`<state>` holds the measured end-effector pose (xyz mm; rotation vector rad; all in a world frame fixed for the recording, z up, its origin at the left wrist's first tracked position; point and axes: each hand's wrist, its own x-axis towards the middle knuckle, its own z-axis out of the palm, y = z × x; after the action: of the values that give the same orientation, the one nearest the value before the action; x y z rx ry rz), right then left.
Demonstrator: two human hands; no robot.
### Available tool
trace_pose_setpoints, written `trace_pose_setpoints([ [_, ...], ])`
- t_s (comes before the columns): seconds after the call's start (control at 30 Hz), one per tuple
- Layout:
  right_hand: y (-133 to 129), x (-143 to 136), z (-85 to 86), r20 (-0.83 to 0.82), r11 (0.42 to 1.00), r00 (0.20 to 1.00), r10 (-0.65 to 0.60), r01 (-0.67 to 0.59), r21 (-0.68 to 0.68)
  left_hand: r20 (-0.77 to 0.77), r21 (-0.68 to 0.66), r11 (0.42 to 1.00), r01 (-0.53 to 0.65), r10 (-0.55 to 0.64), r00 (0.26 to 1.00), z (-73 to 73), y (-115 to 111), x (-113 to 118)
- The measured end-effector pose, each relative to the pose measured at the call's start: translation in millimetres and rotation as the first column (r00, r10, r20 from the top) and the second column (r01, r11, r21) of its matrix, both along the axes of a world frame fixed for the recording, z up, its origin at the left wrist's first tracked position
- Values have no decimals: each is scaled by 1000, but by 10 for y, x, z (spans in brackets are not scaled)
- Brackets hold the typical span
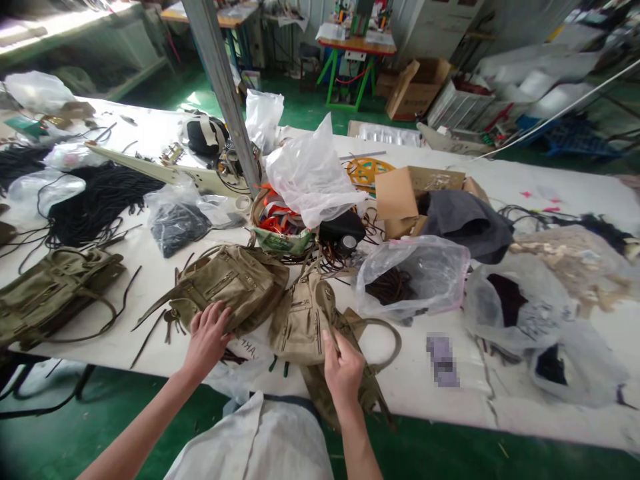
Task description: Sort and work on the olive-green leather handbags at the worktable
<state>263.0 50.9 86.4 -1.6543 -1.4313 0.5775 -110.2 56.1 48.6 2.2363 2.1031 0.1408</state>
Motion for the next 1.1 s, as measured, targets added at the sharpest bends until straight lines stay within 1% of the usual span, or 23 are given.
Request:
trace_pose_setpoints([
  [0.07,-2,113,177,13,1000,1000,10,-10,23,47,27,1000,-1,-1,999,82,-45,105],
  [0.17,-8,304,455,48,1000,999,-4,3,16,211,62,998,30,-43,977,200,-151,336],
  [0.23,-30,421,646,84,1000,996,-9,7,24,368,46,998,46,-60,928,245,-231,527],
  [0.27,-53,478,743,98,1000,995,1,-4,31,461,17,999,45,-48,886,254,-265,626],
  [0.3,-88,536,841,109,999,994,15,-19,34,562,-29,999,42,-18,827,258,-290,724],
  [0.33,-135,602,935,117,999,993,28,-32,35,666,-99,994,37,39,745,256,-303,818],
  [0.37,-190,677,1021,124,999,992,35,-40,36,762,-197,980,33,132,634,253,-301,905],
  [0.4,-249,764,1096,131,999,991,28,-33,40,834,-319,947,49,256,488,250,-282,983],
  [0.43,-305,862,1153,138,999,990,13,-18,41,864,-440,892,101,389,319,249,-247,1051],
  [0.47,-353,964,1190,142,999,990,-10,3,47,847,-532,825,190,512,147,253,-198,1108],
  [0.5,-389,1064,1206,141,998,990,-28,21,55,797,-575,764,293,604,-13,265,-140,1156],
  [0.53,-409,1153,1204,134,998,990,-34,27,57,737,-572,727,380,659,-151,285,-77,1194],
  [0.57,-414,1225,1186,124,999,992,-22,17,45,682,-548,715,435,682,-262,314,-15,1226],
  [0.6,-408,1276,1157,112,1000,994,8,-10,22,639,-529,718,452,688,-345,353,41,1251],
  [0.63,-393,1306,1120,99,999,994,46,-45,-6,609,-528,726,440,685,-399,400,87,1269],
  [0.67,-374,1317,1079,88,996,993,81,-78,-39,595,-536,734,416,679,-431,452,121,1278],
  [0.7,-355,1312,1035,78,991,990,115,-109,-75,597,-544,742,391,670,-441,507,140,1277],
  [0.77,-331,1270,948,63,982,986,151,-143,-122,639,-533,762,368,647,-416,616,135,1243],
  [0.83,-335,1207,866,43,978,987,155,-147,-149,700,-498,780,378,619,-355,706,87,1177],
  [0.87,-347,1174,828,32,976,988,151,-144,-161,726,-492,780,386,613,-312,739,53,1138],
  [0.93,-378,1119,752,8,972,991,136,-132,-192,777,-499,780,379,595,-202,778,-22,1060],
  [1.0,-406,1095,677,-36,963,992,120,-125,-237,834,-497,804,327,546,-74,780,-97,995],
  [1.1,-400,1120,574,-150,927,984,91,-138,-348,887,-460,860,223,431,166,739,-208,927],
])
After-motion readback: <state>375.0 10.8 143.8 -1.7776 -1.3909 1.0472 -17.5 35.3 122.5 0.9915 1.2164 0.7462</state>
